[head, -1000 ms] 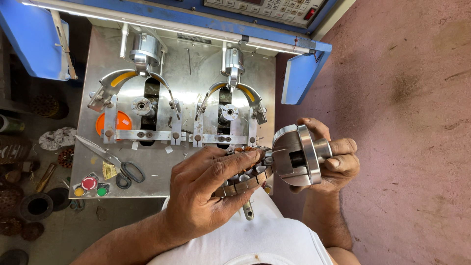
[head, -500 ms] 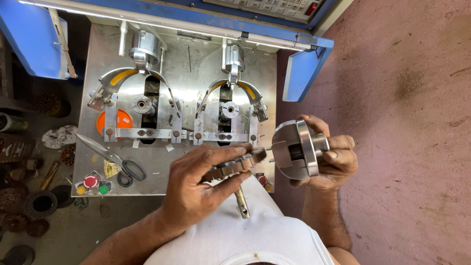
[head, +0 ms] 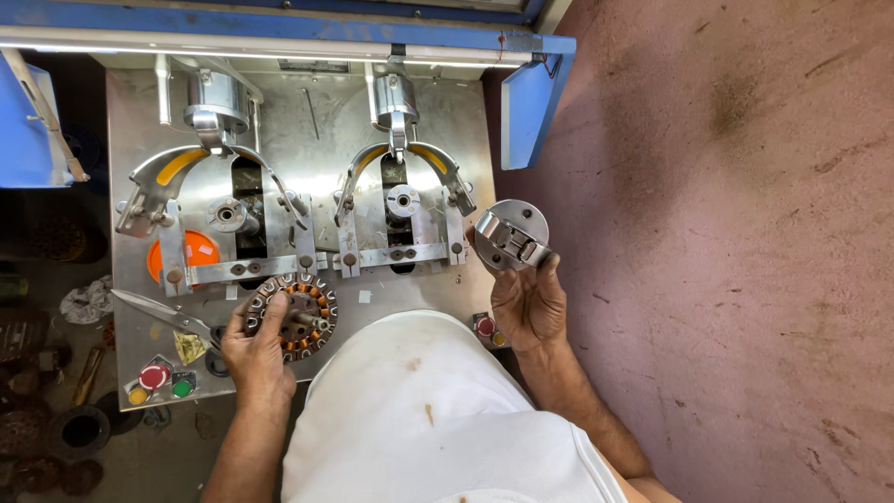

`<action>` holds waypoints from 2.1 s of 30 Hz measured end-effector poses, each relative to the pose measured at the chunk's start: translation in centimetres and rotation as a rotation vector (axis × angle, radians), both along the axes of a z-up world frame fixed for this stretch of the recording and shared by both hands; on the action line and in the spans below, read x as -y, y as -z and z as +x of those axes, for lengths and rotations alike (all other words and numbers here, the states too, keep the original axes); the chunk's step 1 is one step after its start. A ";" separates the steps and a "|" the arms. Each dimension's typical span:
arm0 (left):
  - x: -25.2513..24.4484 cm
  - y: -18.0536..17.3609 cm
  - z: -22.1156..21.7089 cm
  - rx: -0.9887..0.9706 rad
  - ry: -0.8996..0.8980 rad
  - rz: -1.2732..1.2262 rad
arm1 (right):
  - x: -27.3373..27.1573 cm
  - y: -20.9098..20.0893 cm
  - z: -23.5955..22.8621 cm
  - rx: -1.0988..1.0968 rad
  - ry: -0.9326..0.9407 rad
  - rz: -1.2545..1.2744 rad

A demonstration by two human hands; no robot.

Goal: The person assembles small metal components using an Allen key and a screwdriver. They tighten screws on a cylindrical metal part and fit it onto a copper-wound stator, then place the assembled unit on the machine.

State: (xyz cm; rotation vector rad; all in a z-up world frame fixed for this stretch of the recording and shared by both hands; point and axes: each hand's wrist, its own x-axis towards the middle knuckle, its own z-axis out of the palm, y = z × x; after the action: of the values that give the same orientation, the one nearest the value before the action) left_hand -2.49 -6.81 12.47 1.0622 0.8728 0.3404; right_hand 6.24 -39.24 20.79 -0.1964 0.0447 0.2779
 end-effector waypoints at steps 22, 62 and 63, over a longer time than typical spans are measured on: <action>-2.2 10.6 -3.1 -0.169 -0.071 -0.046 | -1.0 2.5 -3.7 -0.043 -0.187 0.077; 2.4 -11.9 -6.3 0.311 0.798 1.116 | -7.4 0.1 -7.9 0.051 -0.663 -0.678; 2.2 -11.7 -6.8 0.283 0.754 1.096 | -7.8 -0.5 -8.0 0.081 -0.700 -0.685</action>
State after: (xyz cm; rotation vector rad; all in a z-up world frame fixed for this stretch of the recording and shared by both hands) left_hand -9.29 -9.03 24.22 2.1841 -0.0919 0.3058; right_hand -1.72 -31.44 21.26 -0.9108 -0.0128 0.9514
